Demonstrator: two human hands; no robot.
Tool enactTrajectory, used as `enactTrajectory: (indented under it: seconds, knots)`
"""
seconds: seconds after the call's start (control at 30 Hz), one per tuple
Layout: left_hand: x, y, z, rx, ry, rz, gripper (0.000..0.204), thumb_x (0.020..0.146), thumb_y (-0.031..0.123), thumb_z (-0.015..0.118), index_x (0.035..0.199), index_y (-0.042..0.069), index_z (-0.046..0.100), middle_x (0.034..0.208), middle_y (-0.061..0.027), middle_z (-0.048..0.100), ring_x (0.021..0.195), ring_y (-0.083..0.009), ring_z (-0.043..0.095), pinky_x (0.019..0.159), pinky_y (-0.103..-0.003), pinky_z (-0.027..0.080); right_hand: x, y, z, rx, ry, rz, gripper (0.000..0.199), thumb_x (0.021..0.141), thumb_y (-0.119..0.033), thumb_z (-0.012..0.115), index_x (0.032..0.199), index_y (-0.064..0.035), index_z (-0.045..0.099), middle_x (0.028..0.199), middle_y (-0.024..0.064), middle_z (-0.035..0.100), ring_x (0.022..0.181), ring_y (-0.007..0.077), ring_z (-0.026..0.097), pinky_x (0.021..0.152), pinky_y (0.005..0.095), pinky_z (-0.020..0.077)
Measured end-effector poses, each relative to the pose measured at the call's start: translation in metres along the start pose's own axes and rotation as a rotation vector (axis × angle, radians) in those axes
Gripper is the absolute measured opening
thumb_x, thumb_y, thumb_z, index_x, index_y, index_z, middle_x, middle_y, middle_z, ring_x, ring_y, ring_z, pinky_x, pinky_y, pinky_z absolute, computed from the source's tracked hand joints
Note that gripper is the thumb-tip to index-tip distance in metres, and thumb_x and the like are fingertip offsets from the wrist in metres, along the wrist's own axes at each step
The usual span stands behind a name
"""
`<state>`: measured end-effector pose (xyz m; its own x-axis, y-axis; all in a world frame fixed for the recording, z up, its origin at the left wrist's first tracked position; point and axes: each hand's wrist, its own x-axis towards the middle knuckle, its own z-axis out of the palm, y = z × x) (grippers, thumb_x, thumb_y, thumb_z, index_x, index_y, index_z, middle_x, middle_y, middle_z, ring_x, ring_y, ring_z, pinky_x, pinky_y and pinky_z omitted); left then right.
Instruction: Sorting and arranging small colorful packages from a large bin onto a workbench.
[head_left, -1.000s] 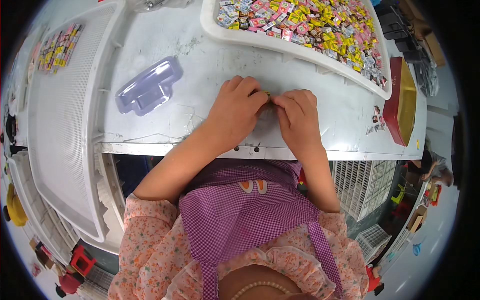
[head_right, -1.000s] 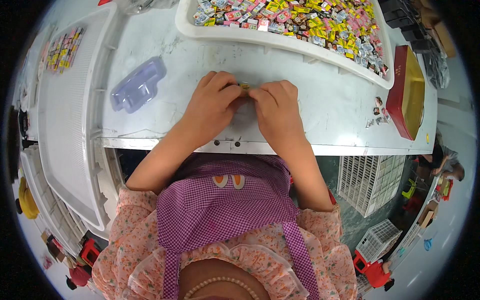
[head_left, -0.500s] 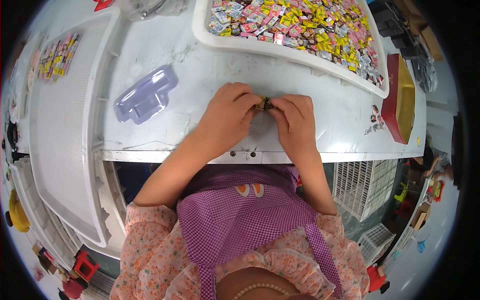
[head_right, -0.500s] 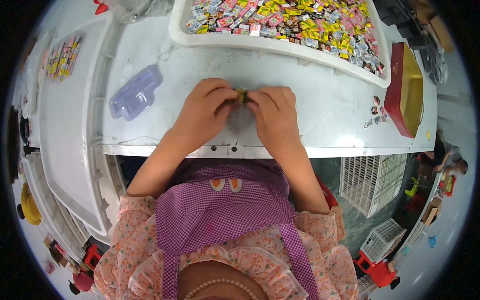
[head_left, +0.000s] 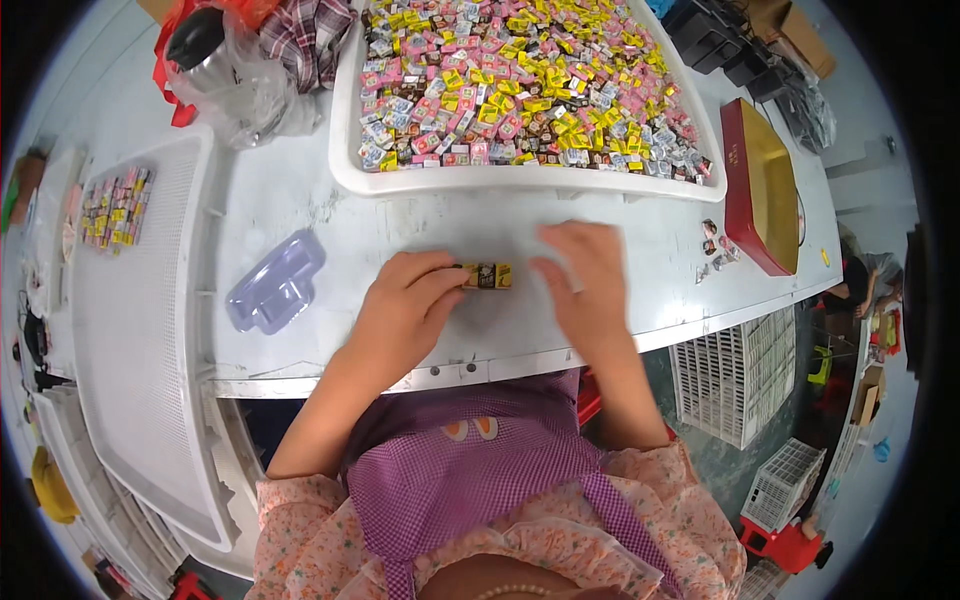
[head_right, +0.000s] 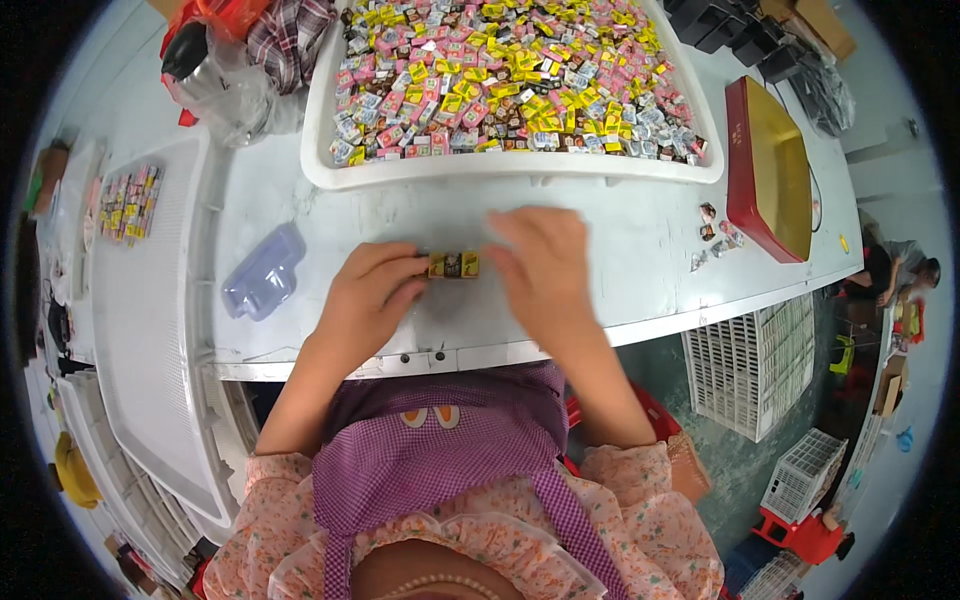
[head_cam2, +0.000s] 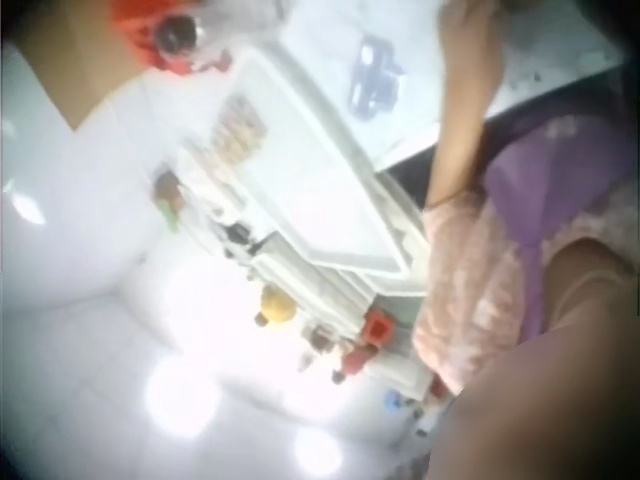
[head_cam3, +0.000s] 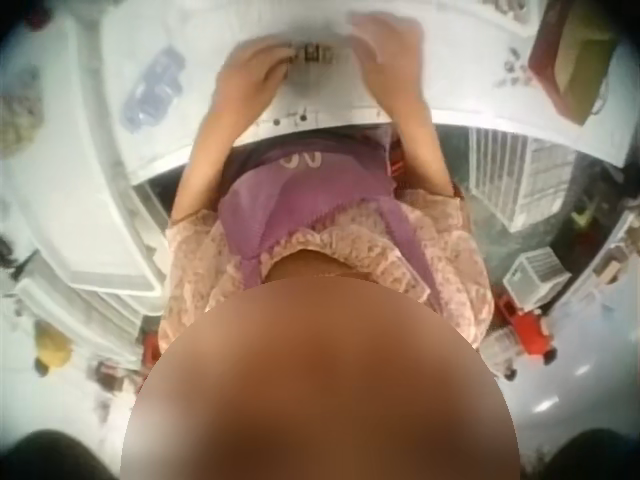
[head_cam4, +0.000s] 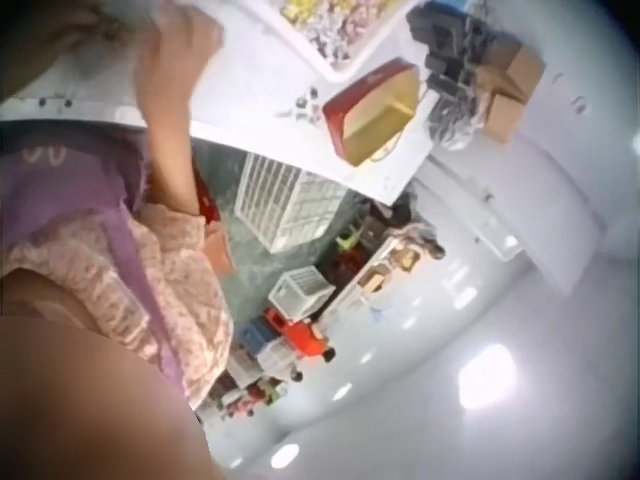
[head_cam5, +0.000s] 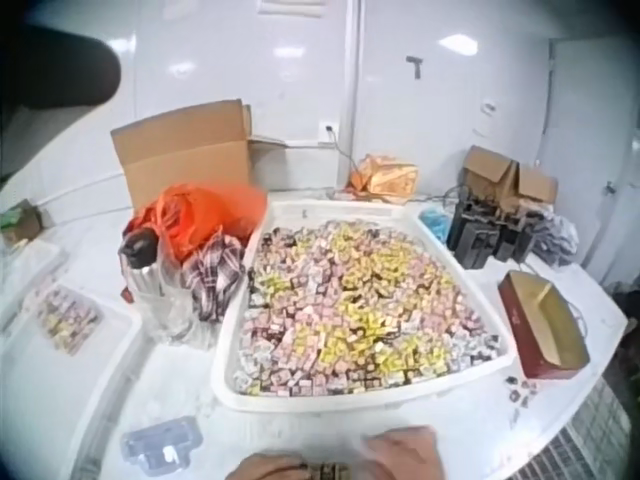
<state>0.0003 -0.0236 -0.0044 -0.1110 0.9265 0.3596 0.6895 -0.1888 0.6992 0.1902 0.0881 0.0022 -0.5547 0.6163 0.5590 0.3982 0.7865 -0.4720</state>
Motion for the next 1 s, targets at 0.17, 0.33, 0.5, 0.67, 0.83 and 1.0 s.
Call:
enactTrajectory:
  seconds: [0.17, 0.33, 0.5, 0.67, 0.83, 1.0]
  knots:
    - [0.032, 0.009, -0.029, 0.077, 0.038, 0.052, 0.023, 0.076, 0.001, 0.069, 0.099, 0.003, 0.067, 0.1, -0.0134, 0.064, 0.095, -0.0305, 0.059, 0.082, -0.037, 0.049, 0.051, 0.05, -0.042, -0.16, 0.154, 0.093, 0.024, 0.081, -0.007, 0.068, 0.104, -0.0013, 0.064, 0.098, 0.0136, 0.063, 0.093, 0.028, 0.059, 0.081, 0.0354, 0.0468]
    - [0.111, 0.005, -0.011, 0.055, 0.03, 0.167, 0.022, 0.082, 0.009, 0.064, 0.102, 0.003, 0.066, 0.097, -0.015, 0.065, 0.094, -0.0332, 0.058, 0.083, -0.04, 0.046, 0.105, 0.102, -0.024, -0.29, -0.161, 0.054, 0.023, 0.081, -0.009, 0.069, 0.101, 0.0003, 0.062, 0.089, 0.015, 0.062, 0.083, 0.0263, 0.059, 0.074, 0.035, 0.0464]
    - [0.185, -0.02, 0.046, 0.216, 0.069, 0.468, 0.021, 0.077, 0.008, 0.069, 0.097, 0.003, 0.066, 0.094, -0.0121, 0.063, 0.09, -0.0305, 0.057, 0.082, -0.039, 0.046, 0.119, 0.097, -0.018, -0.067, -0.349, 0.256, 0.018, 0.08, -0.006, 0.071, 0.087, 0.0014, 0.055, 0.073, 0.0063, 0.056, 0.067, 0.0142, 0.051, 0.061, 0.0305, 0.0429]
    - [0.212, -0.032, 0.062, 0.31, -0.23, 0.377, 0.028, 0.073, 0.005, 0.066, 0.1, 0.009, 0.068, 0.098, -0.01, 0.062, 0.098, -0.0316, 0.054, 0.087, -0.042, 0.046, 0.118, 0.106, -0.028, 0.13, -0.409, 0.397, 0.016, 0.081, -0.003, 0.069, 0.084, -0.0034, 0.052, 0.067, -0.0009, 0.052, 0.062, 0.0065, 0.048, 0.056, 0.0256, 0.0404]
    - [0.199, -0.032, 0.048, 0.273, -0.181, 0.38, 0.024, 0.072, 0.009, 0.073, 0.094, 0.004, 0.066, 0.093, -0.0106, 0.062, 0.093, -0.0307, 0.056, 0.084, -0.04, 0.045, 0.113, 0.107, -0.027, 0.184, -0.377, 0.301, 0.019, 0.078, -0.006, 0.072, 0.087, -0.0036, 0.056, 0.071, -0.0017, 0.053, 0.065, 0.0079, 0.049, 0.059, 0.0241, 0.0422]
    - [0.189, -0.025, 0.042, 0.263, -0.179, 0.272, 0.032, 0.073, 0.01, 0.074, 0.104, 0.006, 0.067, 0.1, -0.0102, 0.063, 0.097, -0.03, 0.055, 0.087, -0.039, 0.046, 0.107, 0.107, -0.03, 0.188, -0.426, 0.249, 0.033, 0.075, -0.001, 0.074, 0.106, -0.0009, 0.062, 0.086, 0.0016, 0.058, 0.069, 0.0098, 0.049, 0.064, 0.0248, 0.0451]
